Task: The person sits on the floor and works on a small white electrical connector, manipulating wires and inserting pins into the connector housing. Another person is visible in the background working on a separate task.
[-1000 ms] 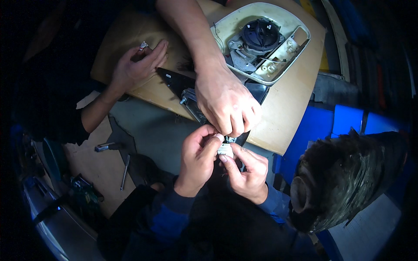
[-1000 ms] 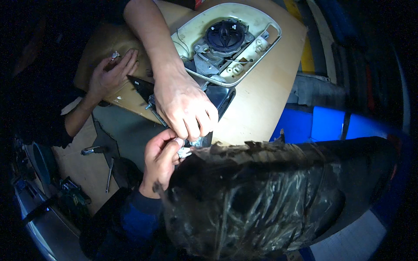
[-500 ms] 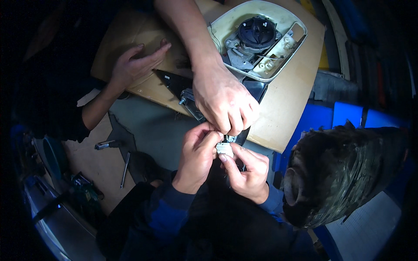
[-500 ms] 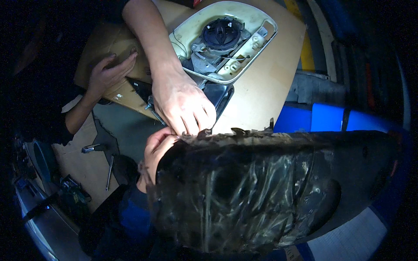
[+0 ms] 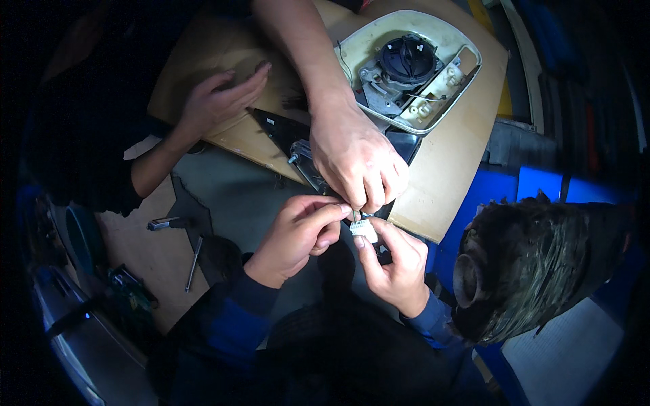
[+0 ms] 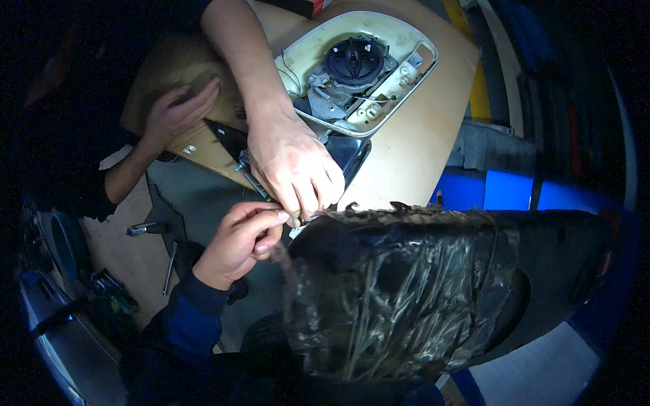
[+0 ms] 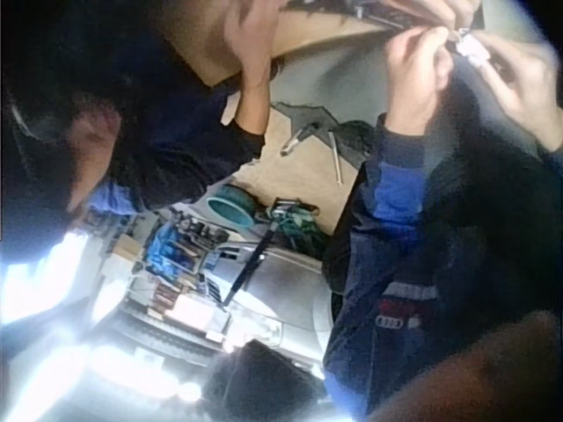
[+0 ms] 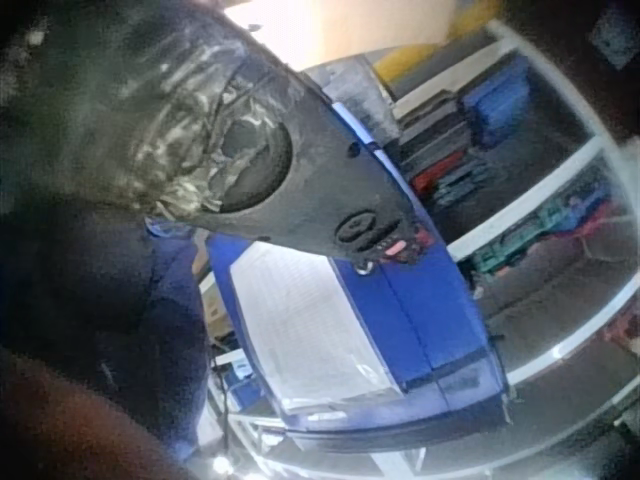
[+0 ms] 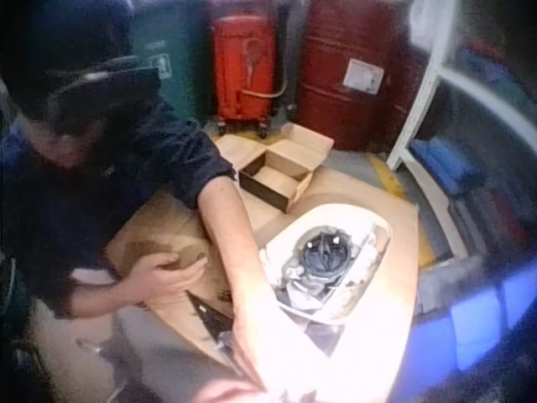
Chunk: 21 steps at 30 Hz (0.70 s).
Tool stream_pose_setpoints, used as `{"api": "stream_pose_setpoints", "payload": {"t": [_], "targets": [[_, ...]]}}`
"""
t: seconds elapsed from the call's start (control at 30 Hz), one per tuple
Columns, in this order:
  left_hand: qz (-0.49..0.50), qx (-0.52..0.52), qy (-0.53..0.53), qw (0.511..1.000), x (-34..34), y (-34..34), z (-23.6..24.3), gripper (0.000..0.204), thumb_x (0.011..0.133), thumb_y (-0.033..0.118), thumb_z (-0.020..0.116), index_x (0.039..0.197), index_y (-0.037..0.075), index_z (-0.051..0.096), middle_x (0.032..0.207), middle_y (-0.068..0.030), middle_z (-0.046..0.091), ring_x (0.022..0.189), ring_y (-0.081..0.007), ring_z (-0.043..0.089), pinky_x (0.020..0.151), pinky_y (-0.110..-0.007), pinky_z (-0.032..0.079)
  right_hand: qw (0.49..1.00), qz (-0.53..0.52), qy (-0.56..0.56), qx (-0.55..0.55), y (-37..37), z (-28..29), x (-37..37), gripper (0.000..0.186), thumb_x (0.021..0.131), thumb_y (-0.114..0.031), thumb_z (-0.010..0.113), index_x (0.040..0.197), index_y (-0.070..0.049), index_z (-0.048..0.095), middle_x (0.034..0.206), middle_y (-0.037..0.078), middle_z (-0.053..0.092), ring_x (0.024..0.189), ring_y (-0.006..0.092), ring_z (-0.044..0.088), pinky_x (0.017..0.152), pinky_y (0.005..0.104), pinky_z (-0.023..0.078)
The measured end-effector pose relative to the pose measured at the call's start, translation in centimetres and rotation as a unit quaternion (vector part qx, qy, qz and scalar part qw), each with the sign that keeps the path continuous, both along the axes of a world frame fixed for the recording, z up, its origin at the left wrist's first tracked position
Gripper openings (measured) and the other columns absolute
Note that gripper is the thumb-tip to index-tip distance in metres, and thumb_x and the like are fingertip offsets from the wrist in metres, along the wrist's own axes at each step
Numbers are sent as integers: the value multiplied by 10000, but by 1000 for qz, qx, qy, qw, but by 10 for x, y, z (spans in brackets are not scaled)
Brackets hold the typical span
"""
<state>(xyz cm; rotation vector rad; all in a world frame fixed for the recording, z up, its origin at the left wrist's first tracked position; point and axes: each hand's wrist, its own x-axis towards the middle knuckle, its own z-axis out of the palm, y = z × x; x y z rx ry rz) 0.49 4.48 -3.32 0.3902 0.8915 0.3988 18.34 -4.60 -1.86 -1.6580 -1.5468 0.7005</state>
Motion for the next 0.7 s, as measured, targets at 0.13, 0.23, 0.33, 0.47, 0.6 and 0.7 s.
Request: {"api": "stream_pose_setpoints", "payload": {"t": [0.13,0.23,0.33,0.47,0.6,0.7], "targets": [[24,-85,-28,996,-1,-2,7,195,1108,182,646,1035,24,735,652,25,534,539,-44,426,486,-226,272,998,16,-23,-52,5,10,5,284,912,-71,870,1132,58,744,867,190,751,704,278,752,660,326,573],[51,-156,-110,980,1,-5,5,166,1128,177,610,1098,38,695,684,7,565,506,-42,365,473,-232,262,999,-2,-44,-33,6,6,0,257,914,-69,870,1118,41,759,861,184,757,696,289,751,650,334,572],[67,-192,-144,969,8,-7,2,183,1141,207,581,1094,48,658,704,-5,586,483,-46,319,462,-234,247,999,-8,-51,-7,3,-1,3,230,901,-55,862,1090,37,767,842,178,757,691,307,752,646,343,575],[51,-207,-138,967,9,-2,1,234,1148,236,560,1030,53,645,687,5,565,482,-48,316,463,-233,243,996,27,-83,3,10,9,8,223,875,-61,871,1057,21,773,795,166,735,661,313,734,634,354,572],[9,-208,-114,971,10,7,4,287,1137,279,550,952,75,633,649,34,505,480,-46,306,461,-232,246,991,67,-111,-23,15,15,16,230,865,-83,888,1042,10,773,766,149,710,622,302,704,609,359,556],[-13,-233,-150,961,11,14,-7,306,1116,321,560,919,96,625,635,42,481,475,-50,301,456,-235,251,992,66,-103,8,19,8,18,245,859,-93,898,1038,14,770,744,134,690,594,288,675,592,357,540]]}}
